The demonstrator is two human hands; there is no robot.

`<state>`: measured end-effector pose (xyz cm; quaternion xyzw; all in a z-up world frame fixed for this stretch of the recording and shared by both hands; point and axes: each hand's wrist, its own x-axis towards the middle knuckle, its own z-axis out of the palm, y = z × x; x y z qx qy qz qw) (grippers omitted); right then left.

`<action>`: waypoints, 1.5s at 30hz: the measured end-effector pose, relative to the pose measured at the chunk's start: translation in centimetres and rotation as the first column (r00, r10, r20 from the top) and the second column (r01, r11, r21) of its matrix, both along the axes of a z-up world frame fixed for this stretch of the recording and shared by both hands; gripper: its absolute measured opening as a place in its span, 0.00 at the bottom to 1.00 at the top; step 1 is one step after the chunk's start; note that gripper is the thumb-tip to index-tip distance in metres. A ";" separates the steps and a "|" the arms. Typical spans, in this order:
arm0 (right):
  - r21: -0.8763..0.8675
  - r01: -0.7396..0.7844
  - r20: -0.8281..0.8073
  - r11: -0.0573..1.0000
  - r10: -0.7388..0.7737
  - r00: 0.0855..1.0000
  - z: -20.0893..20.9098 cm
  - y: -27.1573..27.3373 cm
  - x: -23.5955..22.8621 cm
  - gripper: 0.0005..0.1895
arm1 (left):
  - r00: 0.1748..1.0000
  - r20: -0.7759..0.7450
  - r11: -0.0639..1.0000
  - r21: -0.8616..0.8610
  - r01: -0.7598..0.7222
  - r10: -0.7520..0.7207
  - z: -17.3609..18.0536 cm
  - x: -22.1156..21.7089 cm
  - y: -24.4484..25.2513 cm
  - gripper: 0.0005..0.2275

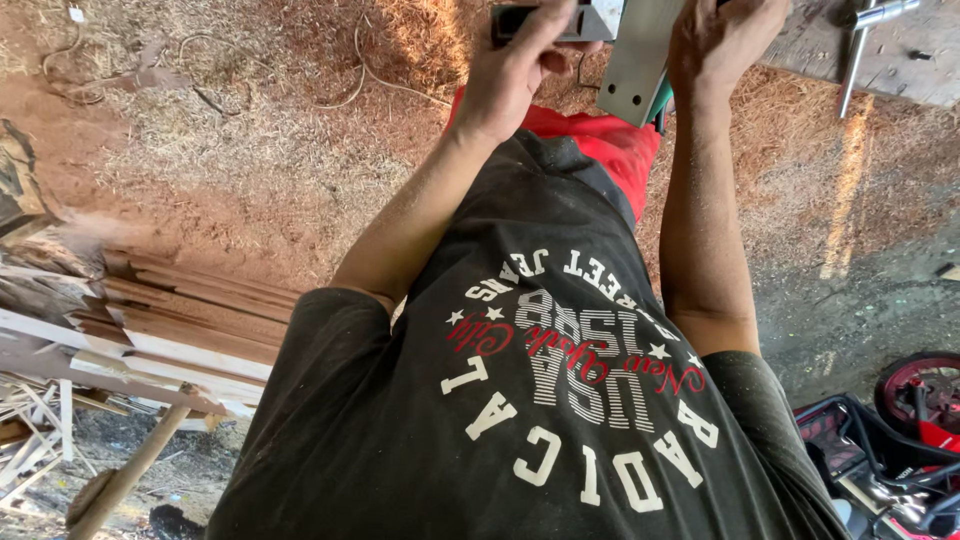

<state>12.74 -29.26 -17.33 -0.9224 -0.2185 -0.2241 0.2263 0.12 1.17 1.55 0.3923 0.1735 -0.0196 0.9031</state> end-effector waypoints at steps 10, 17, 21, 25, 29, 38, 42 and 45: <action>-0.130 0.013 -0.164 0.991 -0.035 0.986 2.2 0.9 -0.5 0.14 | 0.983 0.121 0.959 0.261 0.106 -0.141 -2.4 0.2 -2.6 0.16; 0.239 0.000 -0.331 0.971 0.082 0.940 9.2 5.0 -1.5 0.13 | 0.994 0.043 0.879 0.472 0.067 -0.100 -2.9 0.8 -5.4 0.16; 0.266 0.009 -0.326 0.964 0.081 0.942 10.4 5.9 -1.3 0.11 | 0.993 0.065 0.863 0.503 0.052 -0.098 -2.7 1.5 -5.9 0.17; 0.217 -0.017 -0.318 0.976 0.087 0.944 10.6 6.0 -1.5 0.07 | 0.989 0.118 0.849 0.529 0.010 -0.085 -2.6 1.6 -6.2 0.16; 0.248 -0.016 -0.299 0.969 0.092 0.950 11.0 6.2 -1.6 0.08 | 0.992 0.076 0.808 0.588 0.038 -0.102 -2.5 1.7 -6.6 0.16; 0.319 0.010 -0.336 0.948 0.103 0.936 12.6 7.3 -1.2 0.06 | 0.995 0.065 0.821 0.570 0.028 -0.079 -2.3 1.9 -6.8 0.16; 0.321 0.010 -0.355 0.947 0.110 0.929 12.9 7.4 -1.3 0.06 | 0.995 0.048 0.822 0.568 0.045 -0.087 -2.6 1.9 -6.8 0.16; 0.285 0.001 -0.324 0.959 0.096 0.941 12.5 7.2 -1.3 0.06 | 0.995 0.066 0.841 0.540 0.028 -0.075 -2.8 1.8 -7.0 0.16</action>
